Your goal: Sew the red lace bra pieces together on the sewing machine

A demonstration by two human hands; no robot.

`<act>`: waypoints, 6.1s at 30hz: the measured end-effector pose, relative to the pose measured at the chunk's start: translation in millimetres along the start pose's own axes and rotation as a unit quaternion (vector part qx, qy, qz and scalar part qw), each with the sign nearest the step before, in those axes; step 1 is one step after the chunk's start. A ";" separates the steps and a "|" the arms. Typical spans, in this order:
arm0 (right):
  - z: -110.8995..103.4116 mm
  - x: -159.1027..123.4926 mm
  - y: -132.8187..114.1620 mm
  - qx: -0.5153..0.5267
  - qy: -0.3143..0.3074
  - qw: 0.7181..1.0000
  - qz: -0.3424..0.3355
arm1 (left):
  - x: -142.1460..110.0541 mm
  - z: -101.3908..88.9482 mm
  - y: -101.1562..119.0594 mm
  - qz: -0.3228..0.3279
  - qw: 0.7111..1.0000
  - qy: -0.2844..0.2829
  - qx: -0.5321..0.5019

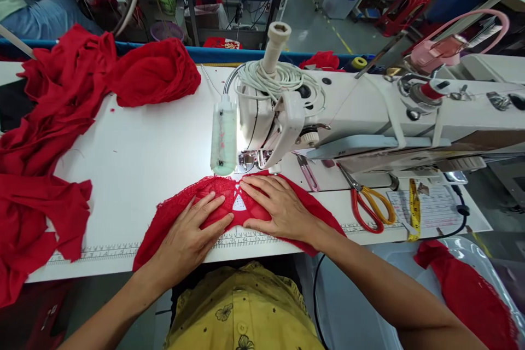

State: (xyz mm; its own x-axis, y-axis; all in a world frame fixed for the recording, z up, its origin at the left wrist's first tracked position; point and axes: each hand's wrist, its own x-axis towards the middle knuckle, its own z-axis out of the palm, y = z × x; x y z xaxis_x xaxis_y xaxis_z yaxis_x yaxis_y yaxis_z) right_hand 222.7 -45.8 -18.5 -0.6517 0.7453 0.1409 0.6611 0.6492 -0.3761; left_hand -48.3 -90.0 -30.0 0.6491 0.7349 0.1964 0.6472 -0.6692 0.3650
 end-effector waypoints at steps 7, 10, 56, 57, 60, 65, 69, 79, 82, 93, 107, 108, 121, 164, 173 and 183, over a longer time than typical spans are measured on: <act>-0.2 0.1 0.2 0.002 0.002 1.000 -0.002 | 1.1 -1.4 0.5 0.001 1.000 0.003 -0.002; -0.7 0.1 -0.5 0.001 0.003 1.000 -0.001 | 0.3 -1.0 -0.4 0.004 1.000 0.001 0.001; -1.8 2.8 -17.8 -0.053 0.058 0.997 -0.009 | 31.6 17.0 7.9 0.022 0.997 0.077 0.019; -1.6 2.7 -18.3 -0.055 0.055 0.997 -0.009 | 31.7 16.9 7.7 0.024 0.997 0.077 0.023; -1.4 2.8 -19.5 -0.064 0.045 0.997 -0.005 | 32.4 16.7 7.5 0.029 0.996 0.076 0.034; -0.5 2.7 -19.6 -0.074 0.043 0.996 -0.008 | 33.9 15.4 8.7 0.012 0.996 0.079 0.047; -0.2 2.7 -18.0 -0.050 0.049 0.997 -0.008 | 35.7 15.3 9.1 0.010 0.994 0.088 0.060; -4.0 5.3 -18.6 -0.045 0.038 0.998 0.007 | 41.1 12.9 9.7 0.001 0.993 0.070 0.091; -2.8 5.0 -17.9 -0.040 0.045 0.998 0.011 | 41.9 12.3 9.9 0.004 0.993 0.071 0.097; -0.3 1.9 -12.9 -0.052 0.060 0.997 0.002 | 38.5 12.8 11.0 -0.024 0.993 0.053 0.098; -0.2 1.0 -8.6 -0.014 0.062 0.997 0.044 | 36.3 9.5 8.4 -0.045 0.997 0.037 0.054; -0.3 1.0 -8.6 -0.015 0.063 0.997 0.044 | 36.1 9.2 8.2 -0.043 0.997 0.037 0.055; -1.4 0.5 -8.4 -0.016 0.062 0.997 0.040 | 33.8 9.0 5.8 -0.081 0.995 0.053 0.010; -1.0 0.3 -8.3 -0.007 0.055 0.998 0.039 | 35.0 8.4 6.6 -0.088 0.994 0.057 -0.010; -1.5 0.4 -8.6 -0.002 0.053 0.998 0.040 | 34.6 7.5 7.6 -0.092 0.994 0.052 -0.010; -2.4 1.3 -8.8 -0.005 0.059 0.998 0.036 | 34.6 7.9 7.3 -0.088 0.995 0.051 0.001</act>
State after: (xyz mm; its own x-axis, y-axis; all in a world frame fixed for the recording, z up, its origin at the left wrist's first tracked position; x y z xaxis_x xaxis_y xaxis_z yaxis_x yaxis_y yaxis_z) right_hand 216.9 -50.2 -12.8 -0.5547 0.8020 0.2214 0.7084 0.5948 -0.3800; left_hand -18.0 -70.4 -27.8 0.4817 0.8478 0.2215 0.7481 -0.5296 0.3999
